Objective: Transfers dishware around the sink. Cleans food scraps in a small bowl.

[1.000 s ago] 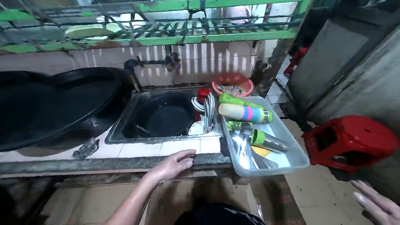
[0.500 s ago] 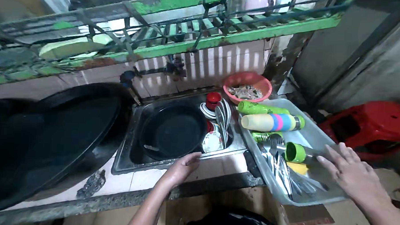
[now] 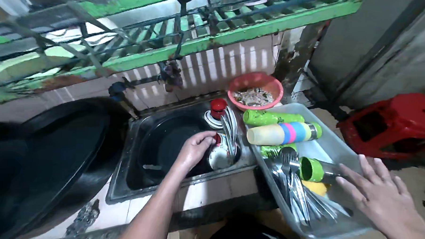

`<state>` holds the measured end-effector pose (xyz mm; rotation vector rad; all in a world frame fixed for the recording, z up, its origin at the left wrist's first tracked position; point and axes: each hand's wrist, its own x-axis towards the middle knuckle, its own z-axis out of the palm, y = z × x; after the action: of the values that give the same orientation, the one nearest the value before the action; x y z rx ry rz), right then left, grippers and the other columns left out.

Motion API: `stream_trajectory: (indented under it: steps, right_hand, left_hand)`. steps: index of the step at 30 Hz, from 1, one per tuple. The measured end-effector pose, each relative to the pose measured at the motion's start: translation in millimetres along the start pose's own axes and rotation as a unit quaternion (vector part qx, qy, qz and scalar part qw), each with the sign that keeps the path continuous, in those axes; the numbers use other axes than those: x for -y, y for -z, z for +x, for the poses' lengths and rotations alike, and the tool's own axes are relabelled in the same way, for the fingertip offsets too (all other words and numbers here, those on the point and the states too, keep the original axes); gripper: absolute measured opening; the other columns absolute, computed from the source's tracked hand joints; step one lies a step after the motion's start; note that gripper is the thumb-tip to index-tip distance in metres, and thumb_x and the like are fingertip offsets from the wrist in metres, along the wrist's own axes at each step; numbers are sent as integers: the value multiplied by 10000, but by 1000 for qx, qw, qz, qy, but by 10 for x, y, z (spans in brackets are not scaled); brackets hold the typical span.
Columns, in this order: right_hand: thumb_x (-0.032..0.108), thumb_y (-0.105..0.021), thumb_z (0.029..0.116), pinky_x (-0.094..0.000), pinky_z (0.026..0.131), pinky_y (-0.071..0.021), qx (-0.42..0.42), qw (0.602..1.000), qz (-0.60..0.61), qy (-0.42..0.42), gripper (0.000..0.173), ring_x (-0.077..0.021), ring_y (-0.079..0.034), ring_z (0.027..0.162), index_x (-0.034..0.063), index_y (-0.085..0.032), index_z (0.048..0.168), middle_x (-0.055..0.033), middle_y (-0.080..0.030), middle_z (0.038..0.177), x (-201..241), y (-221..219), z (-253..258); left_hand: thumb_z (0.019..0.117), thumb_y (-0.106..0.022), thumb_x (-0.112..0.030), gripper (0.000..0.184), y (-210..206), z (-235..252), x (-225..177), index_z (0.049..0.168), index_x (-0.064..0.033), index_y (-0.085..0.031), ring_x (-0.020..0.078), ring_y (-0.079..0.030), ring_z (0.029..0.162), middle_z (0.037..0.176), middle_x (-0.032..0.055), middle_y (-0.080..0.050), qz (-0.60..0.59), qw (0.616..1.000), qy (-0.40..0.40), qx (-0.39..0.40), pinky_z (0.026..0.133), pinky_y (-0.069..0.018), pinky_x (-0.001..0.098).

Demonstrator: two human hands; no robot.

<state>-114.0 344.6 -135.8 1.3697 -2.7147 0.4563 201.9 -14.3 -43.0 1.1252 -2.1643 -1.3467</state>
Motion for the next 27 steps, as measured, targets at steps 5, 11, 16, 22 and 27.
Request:
stream_trajectory:
  steps: [5, 11, 16, 22, 27]
  right_hand:
    - [618, -292, 1056, -755, 1180, -115, 4, 1000, 7, -26, 663, -526, -205, 1520, 188, -604, 1452, -233, -335, 1633, 27, 85, -32]
    - [543, -363, 1076, -733, 1198, -86, 33, 998, 13, -59, 593, -537, -152, 1528, 156, -582, 1469, -267, -274, 1647, 44, 163, -41]
    - [544, -358, 1077, -729, 1197, -95, 50, 996, -6, -72, 603, -536, -158, 1527, 143, -577, 1470, -278, -261, 1647, 25, 185, -54]
    - [593, -340, 1066, -707, 1209, -85, 79, 991, -15, -104, 637, -510, -157, 1538, 165, -568, 1479, -261, -259, 1654, 47, 210, -55]
    - [567, -358, 1072, -709, 1206, -94, 98, 989, -27, -112, 615, -513, -169, 1534, 153, -574, 1473, -261, -270, 1650, 72, 232, -43]
  left_hand:
    - [1063, -569, -187, 251, -69, 1118, -267, 1246, -83, -706, 159, -674, 1089, 1206, 84, -704, 29, 994, -103, 22, 982, -541, 396]
    - [986, -525, 5, 286, -333, 2415, -519, 1133, -69, -760, 299, -588, 1251, 1274, 163, -656, 224, 947, -212, 91, 1094, -452, 490]
    - [1017, -572, -132, 256, -741, 3075, -466, 1232, -114, -710, 374, -603, 1248, 1351, 168, -620, 441, 852, -194, 205, 997, -501, 629]
    - [1018, -565, -186, 280, -1031, 3249, -380, 1237, -37, -655, 382, -599, 1244, 1376, 152, -600, 503, 814, -166, 240, 960, -509, 641]
    - [985, -628, -159, 417, -1166, 3501, -319, 1398, -203, -645, 336, -348, 1508, 1687, 6, -296, 503, 788, -189, 302, 1151, -370, 624]
